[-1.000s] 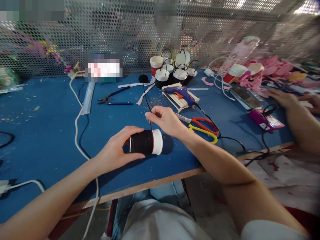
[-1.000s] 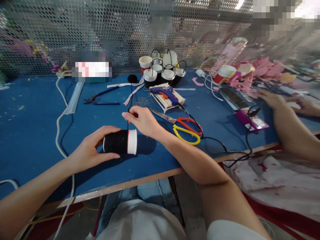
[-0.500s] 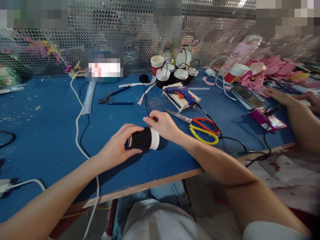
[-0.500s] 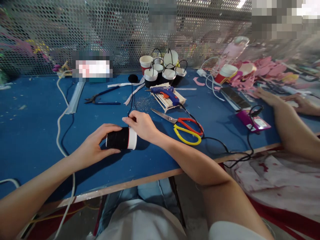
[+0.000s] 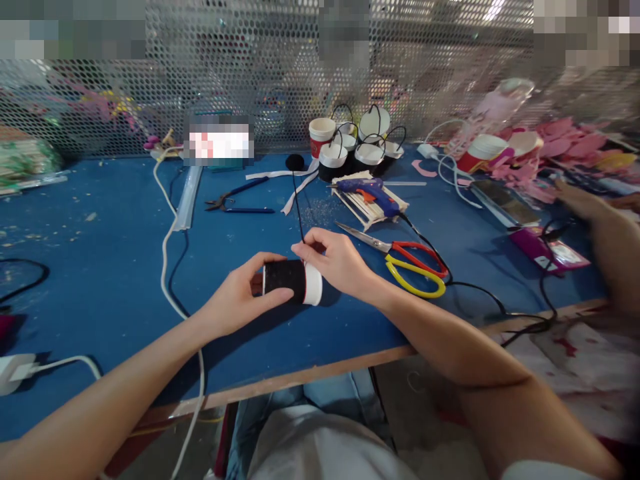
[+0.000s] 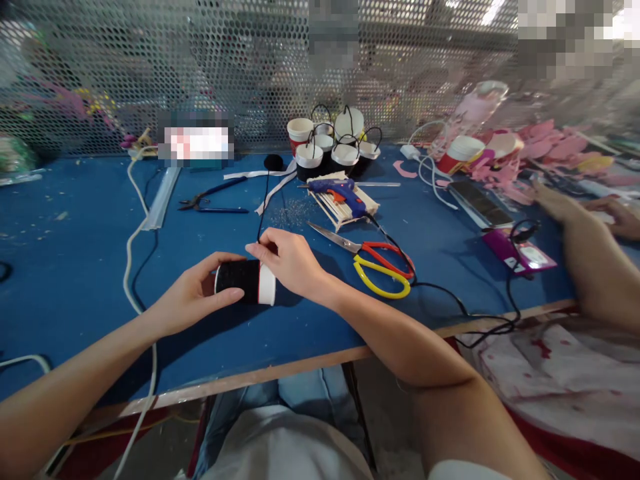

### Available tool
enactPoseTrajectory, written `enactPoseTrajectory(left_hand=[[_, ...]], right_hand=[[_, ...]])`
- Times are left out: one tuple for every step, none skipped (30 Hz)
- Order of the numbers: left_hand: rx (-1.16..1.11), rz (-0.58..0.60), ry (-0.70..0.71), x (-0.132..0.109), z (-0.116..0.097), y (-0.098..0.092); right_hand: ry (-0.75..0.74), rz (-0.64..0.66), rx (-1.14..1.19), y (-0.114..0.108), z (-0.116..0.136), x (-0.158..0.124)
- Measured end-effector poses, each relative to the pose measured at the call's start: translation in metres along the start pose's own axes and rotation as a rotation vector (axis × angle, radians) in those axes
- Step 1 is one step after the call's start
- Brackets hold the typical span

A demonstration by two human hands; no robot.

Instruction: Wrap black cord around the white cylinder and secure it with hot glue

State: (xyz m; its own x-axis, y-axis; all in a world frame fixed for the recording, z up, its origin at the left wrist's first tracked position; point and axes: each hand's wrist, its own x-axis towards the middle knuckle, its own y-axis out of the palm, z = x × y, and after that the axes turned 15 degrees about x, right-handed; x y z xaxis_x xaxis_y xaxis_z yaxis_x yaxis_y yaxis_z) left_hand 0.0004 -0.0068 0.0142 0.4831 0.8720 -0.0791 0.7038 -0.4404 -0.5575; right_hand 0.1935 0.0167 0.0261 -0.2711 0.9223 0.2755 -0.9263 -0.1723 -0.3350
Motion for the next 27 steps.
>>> enactPoseTrajectory(left_hand=[[0.005,-0.021,0.032,-0.0007,-0.0009,0.0],[0.017,-0.042,0.062,-0.0015,-0.0017,-0.0001],[0.034,-0.062,0.088,-0.0024,-0.0023,-0.0002],[0.052,-0.079,0.109,-0.0031,-0.0027,-0.0003],[0.068,-0.092,0.127,-0.0036,-0.0029,-0.0004],[0.081,-0.101,0.142,-0.0039,-0.0029,-0.0004],[0.09,-0.106,0.157,-0.0038,-0.0027,-0.0004],[0.099,-0.108,0.172,-0.0035,-0.0023,-0.0003],[0.109,-0.109,0.187,-0.0031,-0.0018,-0.0003],[0.124,-0.111,0.201,-0.0027,-0.0013,-0.0002],[0.142,-0.113,0.216,-0.0024,-0.0008,-0.0001],[0.163,-0.114,0.232,-0.0022,-0.0004,-0.0002],[0.186,-0.114,0.247,-0.0023,-0.0002,-0.0003],[0.209,-0.114,0.262,-0.0024,-0.0002,-0.0005],[0.228,-0.114,0.275,-0.0027,-0.0003,-0.0007],[0.242,-0.116,0.285,-0.0031,-0.0006,-0.001],[0.253,-0.117,0.292,-0.0034,-0.0009,-0.0012],[0.262,-0.12,0.299,-0.0036,-0.0011,-0.0015],[0.271,-0.123,0.306,-0.0038,-0.0013,-0.0016],[0.282,-0.126,0.316,-0.0039,-0.0015,-0.0017],[0.295,-0.13,0.326,-0.004,-0.0015,-0.0016],[0.31,-0.136,0.337,-0.004,-0.0016,-0.0015],[0.324,-0.144,0.35,-0.004,-0.0016,-0.0013],[0.338,-0.15,0.363,-0.004,-0.0018,-0.0011],[0.354,-0.151,0.374,-0.0041,-0.0022,-0.001],[0.373,-0.147,0.384,-0.0041,-0.0027,-0.0009],[0.397,-0.14,0.394,-0.0042,-0.0034,-0.0011]], right_hand=[[-0.013,0.001,0.018,-0.0017,0.0018,0.0],[-0.021,0.002,0.034,-0.0034,0.0036,0.0],[-0.026,0.003,0.044,-0.005,0.0053,0.0002],[-0.029,0.004,0.048,-0.0065,0.0068,0.0003],[-0.033,0.006,0.047,-0.0076,0.0079,0.0005],[-0.037,0.008,0.044,-0.0085,0.0088,0.0006],[-0.042,0.009,0.04,-0.0091,0.0093,0.0008],[-0.043,0.011,0.035,-0.0094,0.0096,0.0009],[-0.043,0.016,0.031,-0.0096,0.0098,0.001],[-0.038,0.024,0.026,-0.0097,0.0098,0.0011],[-0.032,0.034,0.022,-0.0097,0.0099,0.0012],[-0.026,0.044,0.018,-0.0097,0.01,0.0013],[-0.02,0.051,0.015,-0.0096,0.0101,0.0015],[-0.015,0.056,0.011,-0.0096,0.0101,0.0016],[-0.011,0.059,0.007,-0.0095,0.0101,0.0019],[-0.007,0.061,0.0,-0.0095,0.01,0.0021],[-0.004,0.062,-0.007,-0.0095,0.0097,0.0024],[-0.003,0.063,-0.014,-0.0094,0.0094,0.0027],[-0.004,0.063,-0.021,-0.0093,0.0089,0.0029],[-0.008,0.06,-0.027,-0.0091,0.0083,0.0031],[-0.012,0.056,-0.032,-0.0088,0.0077,0.0032],[-0.016,0.053,-0.035,-0.0084,0.007,0.0031],[-0.02,0.051,-0.034,-0.0078,0.0062,0.003],[-0.022,0.05,-0.031,-0.007,0.0055,0.0028],[-0.024,0.05,-0.024,-0.0062,0.0048,0.0025],[-0.025,0.052,-0.017,-0.0054,0.0041,0.0022],[-0.029,0.055,-0.01,-0.0046,0.0035,0.0021]])
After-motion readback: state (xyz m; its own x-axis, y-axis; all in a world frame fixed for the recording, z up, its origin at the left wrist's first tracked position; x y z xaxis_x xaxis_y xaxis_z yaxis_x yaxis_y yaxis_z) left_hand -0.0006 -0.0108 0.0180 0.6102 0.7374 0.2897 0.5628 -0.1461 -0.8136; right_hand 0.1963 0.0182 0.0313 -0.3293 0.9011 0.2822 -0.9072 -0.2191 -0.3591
